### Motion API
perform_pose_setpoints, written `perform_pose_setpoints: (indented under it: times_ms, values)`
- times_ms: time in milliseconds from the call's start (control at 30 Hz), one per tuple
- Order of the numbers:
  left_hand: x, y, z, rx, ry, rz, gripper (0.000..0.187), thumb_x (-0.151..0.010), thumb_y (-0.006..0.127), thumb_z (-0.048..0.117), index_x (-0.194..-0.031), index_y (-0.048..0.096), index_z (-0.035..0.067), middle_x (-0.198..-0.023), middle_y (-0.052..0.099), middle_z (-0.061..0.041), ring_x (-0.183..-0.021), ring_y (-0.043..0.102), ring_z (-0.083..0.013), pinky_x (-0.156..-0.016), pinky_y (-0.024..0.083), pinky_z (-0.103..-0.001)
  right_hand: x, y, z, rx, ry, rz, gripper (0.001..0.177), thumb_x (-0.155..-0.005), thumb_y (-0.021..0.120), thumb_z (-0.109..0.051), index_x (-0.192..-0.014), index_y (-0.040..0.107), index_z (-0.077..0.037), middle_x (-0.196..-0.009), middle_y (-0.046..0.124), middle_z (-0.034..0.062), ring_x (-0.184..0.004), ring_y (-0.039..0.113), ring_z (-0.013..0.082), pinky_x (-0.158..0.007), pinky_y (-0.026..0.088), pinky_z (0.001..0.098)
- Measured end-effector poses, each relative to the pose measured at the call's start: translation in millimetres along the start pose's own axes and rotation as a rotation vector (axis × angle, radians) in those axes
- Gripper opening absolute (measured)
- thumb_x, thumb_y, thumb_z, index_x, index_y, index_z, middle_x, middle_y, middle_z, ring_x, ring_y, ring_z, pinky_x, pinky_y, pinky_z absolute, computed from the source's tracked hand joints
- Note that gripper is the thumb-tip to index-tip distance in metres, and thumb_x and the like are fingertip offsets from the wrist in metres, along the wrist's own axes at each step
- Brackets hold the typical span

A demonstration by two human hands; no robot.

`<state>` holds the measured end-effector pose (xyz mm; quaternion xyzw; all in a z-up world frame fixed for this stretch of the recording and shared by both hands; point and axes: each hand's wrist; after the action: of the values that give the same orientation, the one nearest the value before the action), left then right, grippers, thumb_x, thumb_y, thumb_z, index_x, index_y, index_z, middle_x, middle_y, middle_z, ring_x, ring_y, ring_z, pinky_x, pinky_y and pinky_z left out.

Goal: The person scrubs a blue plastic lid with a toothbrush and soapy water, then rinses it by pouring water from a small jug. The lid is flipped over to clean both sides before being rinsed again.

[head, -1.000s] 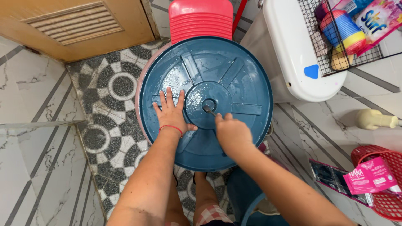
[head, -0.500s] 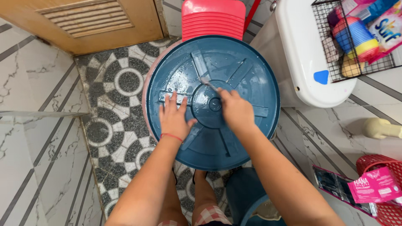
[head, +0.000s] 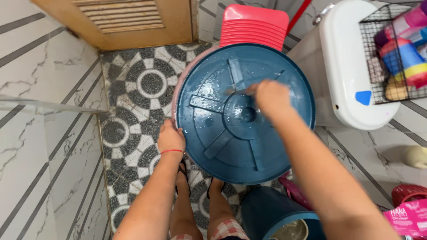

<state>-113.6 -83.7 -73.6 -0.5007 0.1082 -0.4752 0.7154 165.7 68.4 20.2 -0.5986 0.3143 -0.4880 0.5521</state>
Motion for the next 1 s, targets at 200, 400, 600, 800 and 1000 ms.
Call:
perform_pose_setpoints:
  times_ms: [200,400,600,800,1000]
  values:
    - [-7,22,-17,0.073,-0.010,0.002,0.028,-0.089,0.069,0.016,-0.113,0.056,0.008,-0.106,0.070,-0.024,-0.098,0.068,-0.0446,-0.088,0.053,-0.051,-21,-8,-8,0.066,-0.095,0.251,0.028,-0.093,0.060,-0.015,-0.113,0.078,-0.025,-0.096,0.072,0.0126,-0.086,0.074,0.0323,-0.069,0.059,0.0441]
    - [-13,27,-20,0.115,-0.024,-0.035,0.025,-0.088,0.069,0.014,-0.109,0.056,0.010,-0.100,0.072,-0.023,-0.097,0.069,-0.0434,-0.087,0.054,-0.050,34,16,-81,-0.282,0.064,-0.011,0.029,-0.096,0.055,-0.017,-0.120,0.070,-0.024,-0.096,0.069,0.0167,-0.087,0.071,0.0365,-0.074,0.057,0.0503]
    - [-15,25,-27,0.174,-0.019,-0.048,0.023,-0.087,0.072,0.014,-0.105,0.059,0.011,-0.088,0.073,-0.018,-0.090,0.071,-0.0405,-0.084,0.056,-0.048,64,51,-131,-0.543,-0.060,0.214,0.042,-0.097,0.054,-0.013,-0.135,0.064,-0.029,-0.098,0.066,0.0161,-0.083,0.069,0.0380,-0.074,0.057,0.0486]
    - [-14,28,-35,0.284,0.030,-0.025,0.026,-0.080,0.072,0.006,-0.104,0.063,0.010,-0.081,0.073,-0.012,-0.080,0.074,-0.0306,-0.079,0.058,-0.039,68,54,-138,-0.406,-0.235,0.131,0.054,-0.087,0.052,-0.004,-0.139,0.057,-0.014,-0.103,0.062,0.0188,-0.087,0.069,0.0398,-0.072,0.057,0.0491]
    - [-7,33,-40,0.351,-0.009,-0.019,0.030,-0.079,0.068,0.003,-0.108,0.066,0.012,-0.079,0.073,-0.010,-0.076,0.074,-0.0260,-0.077,0.058,-0.037,63,64,-172,-0.602,-0.015,0.029,0.050,-0.094,0.049,-0.001,-0.140,0.059,-0.020,-0.111,0.063,0.0188,-0.095,0.069,0.0420,-0.083,0.057,0.0496]
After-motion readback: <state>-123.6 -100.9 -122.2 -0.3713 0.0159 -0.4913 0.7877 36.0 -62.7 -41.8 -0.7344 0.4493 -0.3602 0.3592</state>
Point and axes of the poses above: each hand's wrist, its own x-axis away from the middle knuckle, its own y-axis out of the palm, z = x × y
